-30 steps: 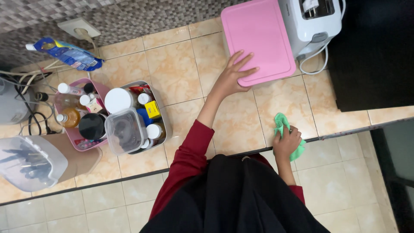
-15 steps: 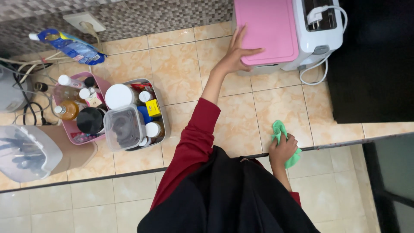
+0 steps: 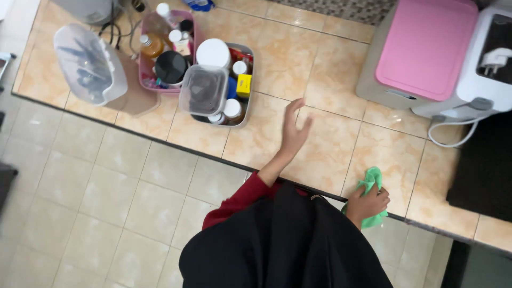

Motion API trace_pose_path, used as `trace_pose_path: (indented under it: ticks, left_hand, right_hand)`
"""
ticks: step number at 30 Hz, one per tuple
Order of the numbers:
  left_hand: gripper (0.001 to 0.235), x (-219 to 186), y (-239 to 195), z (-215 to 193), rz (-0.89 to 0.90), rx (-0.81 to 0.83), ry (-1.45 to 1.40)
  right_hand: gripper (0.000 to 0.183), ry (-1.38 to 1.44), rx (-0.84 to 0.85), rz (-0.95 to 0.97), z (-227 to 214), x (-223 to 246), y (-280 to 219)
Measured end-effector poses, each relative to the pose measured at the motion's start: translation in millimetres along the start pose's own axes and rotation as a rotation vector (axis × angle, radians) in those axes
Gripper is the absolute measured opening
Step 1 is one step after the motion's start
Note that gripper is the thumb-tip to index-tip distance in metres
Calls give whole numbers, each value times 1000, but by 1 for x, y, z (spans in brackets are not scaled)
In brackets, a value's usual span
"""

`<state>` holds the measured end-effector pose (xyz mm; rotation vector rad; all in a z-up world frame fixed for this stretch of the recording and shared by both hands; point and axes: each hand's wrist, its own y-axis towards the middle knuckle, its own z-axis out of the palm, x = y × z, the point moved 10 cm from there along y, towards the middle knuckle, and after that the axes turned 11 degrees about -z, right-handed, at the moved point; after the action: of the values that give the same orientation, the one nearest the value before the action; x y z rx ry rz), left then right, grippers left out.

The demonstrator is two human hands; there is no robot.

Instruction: Organizing various jars, bottles, and food containers on a countertop and wiping the surface with a cloth.

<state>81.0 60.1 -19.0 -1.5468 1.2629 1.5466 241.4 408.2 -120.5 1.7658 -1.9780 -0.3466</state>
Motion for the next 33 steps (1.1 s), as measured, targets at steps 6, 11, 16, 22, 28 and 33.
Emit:
trace_pose_path:
  ticks: [6,11,16,22,28,33]
  left_hand:
    - [81,132,-62,-196,-513,-719,-279]
    - [113,125,-16,-225,-627,-652,-412]
    - [103,129,-11,-224,-620,-635,-447]
    - [107,114,-7,-222,-649,-466,-627]
    - [104,120,-3,-225,-615,-451,-558]
    - [102,112,-1,-224,-601,-452,-578]
  right_hand:
    - [30,119,-5,29,17,-23,3]
    - [33,416,127,-54,48,32,19]
    - [71,591,576,-659,57,237,32]
    - [71,756,698,-1080,36,289,18]
    - [55,364,446,-735,15,152,61]
    - [55,162,311,-252,48,43,80]
